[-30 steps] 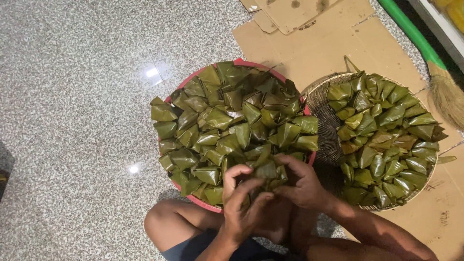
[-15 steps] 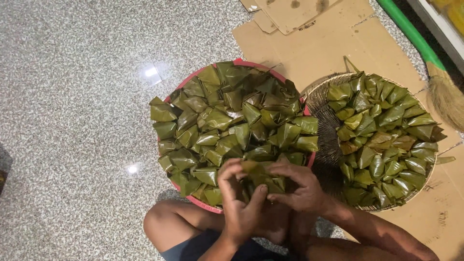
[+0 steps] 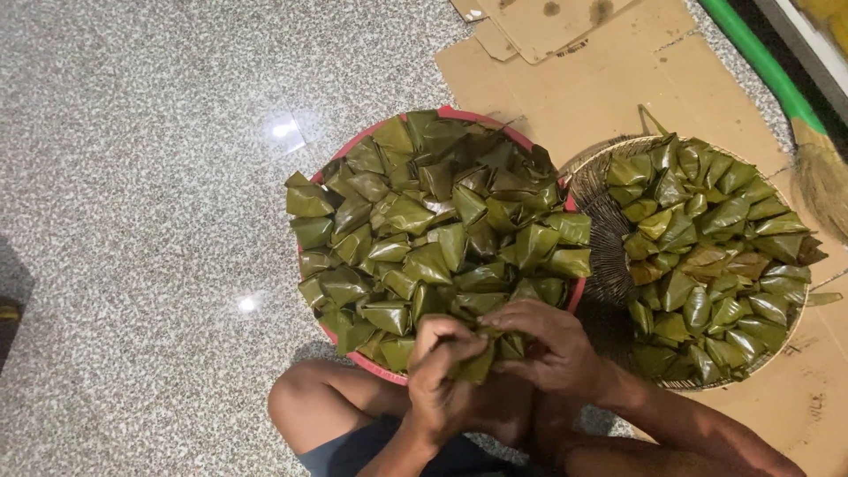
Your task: Transferring and arranging small leaf-wrapped food items from a red plastic basin into a woven basket.
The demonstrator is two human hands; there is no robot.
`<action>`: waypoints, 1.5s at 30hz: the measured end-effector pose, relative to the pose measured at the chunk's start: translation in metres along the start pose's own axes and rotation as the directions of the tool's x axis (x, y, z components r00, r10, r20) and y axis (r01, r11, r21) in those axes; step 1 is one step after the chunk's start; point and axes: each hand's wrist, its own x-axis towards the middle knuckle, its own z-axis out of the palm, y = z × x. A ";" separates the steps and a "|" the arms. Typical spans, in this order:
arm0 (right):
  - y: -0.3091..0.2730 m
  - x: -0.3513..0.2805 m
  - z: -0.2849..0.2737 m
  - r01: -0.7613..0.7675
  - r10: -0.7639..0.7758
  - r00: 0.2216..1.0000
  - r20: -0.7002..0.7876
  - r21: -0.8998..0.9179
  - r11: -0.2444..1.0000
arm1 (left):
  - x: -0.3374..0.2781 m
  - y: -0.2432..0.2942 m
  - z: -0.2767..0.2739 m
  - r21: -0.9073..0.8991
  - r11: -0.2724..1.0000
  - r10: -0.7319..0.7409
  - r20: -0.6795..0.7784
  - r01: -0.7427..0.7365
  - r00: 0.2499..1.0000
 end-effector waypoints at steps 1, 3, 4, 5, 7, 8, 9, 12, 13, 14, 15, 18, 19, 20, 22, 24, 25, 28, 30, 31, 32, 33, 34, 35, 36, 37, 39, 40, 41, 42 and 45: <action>-0.002 -0.001 -0.001 0.002 -0.002 1.000 0.003 0.003 1.000 | 0.001 0.003 -0.002 0.003 1.000 0.000 -0.004 0.000 1.000; -0.005 -0.004 -0.004 -0.088 0.089 0.996 -0.001 0.149 0.985 | 0.003 0.009 -0.006 0.055 0.998 0.024 0.112 -0.031 0.993; -0.007 -0.005 -0.004 -0.086 0.087 0.996 0.002 0.152 0.985 | 0.004 0.011 -0.007 0.058 0.998 0.025 0.109 -0.031 0.994; -0.009 -0.005 -0.005 -0.145 0.148 0.989 0.007 0.250 0.958 | 0.005 0.012 -0.008 0.069 0.997 0.031 0.147 -0.042 0.989; -0.013 -0.006 -0.006 -0.199 0.204 0.979 0.022 0.347 0.917 | 0.006 0.016 -0.010 0.083 0.995 0.037 0.181 -0.053 0.983; -0.015 -0.006 -0.006 -0.286 0.292 0.956 0.032 0.328 0.900 | 0.007 0.018 -0.011 0.092 0.994 0.047 0.190 -0.066 0.981; -0.017 -0.006 -0.006 -0.372 0.378 0.925 0.042 0.307 0.876 | 0.007 0.020 -0.012 0.101 0.992 0.056 0.197 -0.077 0.979; -0.019 -0.002 -0.007 -0.405 0.392 0.914 0.103 0.258 0.877 | 0.000 0.014 -0.016 0.051 0.999 0.000 0.202 -0.010 0.979; -0.021 -0.001 -0.008 -0.404 0.389 0.915 0.111 0.257 0.878 | -0.001 0.014 -0.017 0.054 0.998 -0.001 0.194 -0.010 0.981; -0.022 0.000 -0.009 -0.425 0.402 0.905 0.139 0.265 0.866 | -0.002 0.014 -0.018 0.056 0.998 -0.018 0.191 0.007 0.982; -0.024 0.001 -0.009 -0.445 0.414 0.895 0.166 0.273 0.853 | -0.002 0.014 -0.020 0.059 0.998 -0.035 0.188 0.025 0.981; -0.022 0.000 -0.010 -0.510 0.479 0.858 0.185 0.200 0.837 | -0.002 0.017 -0.020 0.079 0.997 0.001 0.168 -0.015 0.986; -0.021 -0.001 -0.010 -0.510 0.477 0.858 0.192 0.201 0.836 | -0.004 0.014 -0.023 0.083 0.996 -0.002 0.162 -0.012 0.987; -0.020 -0.002 -0.011 -0.577 0.542 0.816 0.201 0.215 0.788 | -0.007 0.011 -0.025 0.099 0.995 0.004 0.198 -0.024 0.980; -0.021 -0.002 -0.013 -0.642 0.605 0.766 0.216 0.227 0.732 | -0.012 0.009 -0.031 0.116 0.993 0.006 0.230 -0.033 0.973; -0.024 0.001 -0.015 -0.621 0.559 0.781 0.279 0.442 0.648 | -0.014 0.010 -0.039 0.169 0.984 -0.109 0.375 0.048 0.921; -0.026 0.004 -0.014 -0.622 0.560 0.780 0.277 0.442 0.647 | -0.012 0.009 -0.041 0.168 0.985 -0.109 0.376 0.048 0.920; -0.029 0.010 -0.015 -0.607 0.451 0.795 0.406 0.525 0.596 | -0.005 0.008 -0.046 0.109 0.987 -0.150 0.351 0.119 0.924; -0.028 0.011 -0.016 -0.595 0.421 0.801 0.425 0.490 0.638 | 0.000 0.014 -0.049 0.046 0.994 -0.112 0.333 0.102 0.936; -0.028 0.014 -0.017 -0.599 0.432 0.799 0.419 0.492 0.631 | 0.003 0.017 -0.050 0.040 0.993 -0.118 0.343 0.111 0.932; -0.027 0.018 -0.017 -0.622 0.468 0.783 0.411 0.480 0.619 | 0.007 0.019 -0.051 0.123 0.990 -0.113 0.360 0.073 0.926; -0.026 0.020 -0.018 -0.644 0.503 0.765 0.403 0.469 0.604 | 0.009 0.022 -0.052 0.205 0.978 -0.110 0.379 0.033 0.919; -0.026 0.023 -0.018 -0.649 0.514 0.761 0.396 0.473 0.596 | 0.013 0.023 -0.051 0.199 0.979 -0.117 0.389 0.041 0.914; -0.027 0.026 -0.019 -0.638 0.514 0.769 0.381 0.510 0.577 | 0.017 0.023 -0.050 0.230 0.973 -0.087 0.391 -0.006 0.916; -0.028 0.030 -0.020 -0.626 0.514 0.776 0.365 0.546 0.557 | 0.021 0.024 -0.049 0.261 0.964 -0.056 0.395 -0.053 0.917; -0.028 0.031 -0.022 -0.629 0.523 0.773 0.361 0.546 0.553 | 0.027 0.027 -0.047 0.254 0.966 -0.060 0.400 -0.049 0.914; -0.027 0.036 -0.026 -0.608 0.549 0.793 0.263 0.387 0.693 | 0.040 0.034 -0.045 0.278 0.959 -0.060 0.357 -0.045 0.932; -0.032 0.042 -0.031 -0.609 0.552 0.793 0.259 0.387 0.693 | 0.043 0.035 -0.043 0.275 0.960 -0.059 0.361 -0.046 0.931; -0.036 0.048 -0.035 -0.551 0.511 0.832 0.215 0.210 0.808 | 0.047 0.035 -0.042 0.215 0.976 -0.090 0.353 0.012 0.931; -0.040 0.055 -0.039 -0.472 0.461 0.869 0.180 0.021 0.881 | 0.051 0.035 -0.041 0.155 0.985 -0.121 0.348 0.071 0.930; -0.053 0.065 -0.043 -0.431 0.424 0.888 0.178 -0.002 0.902 | 0.056 0.040 -0.038 0.149 0.984 -0.148 0.350 0.101 0.925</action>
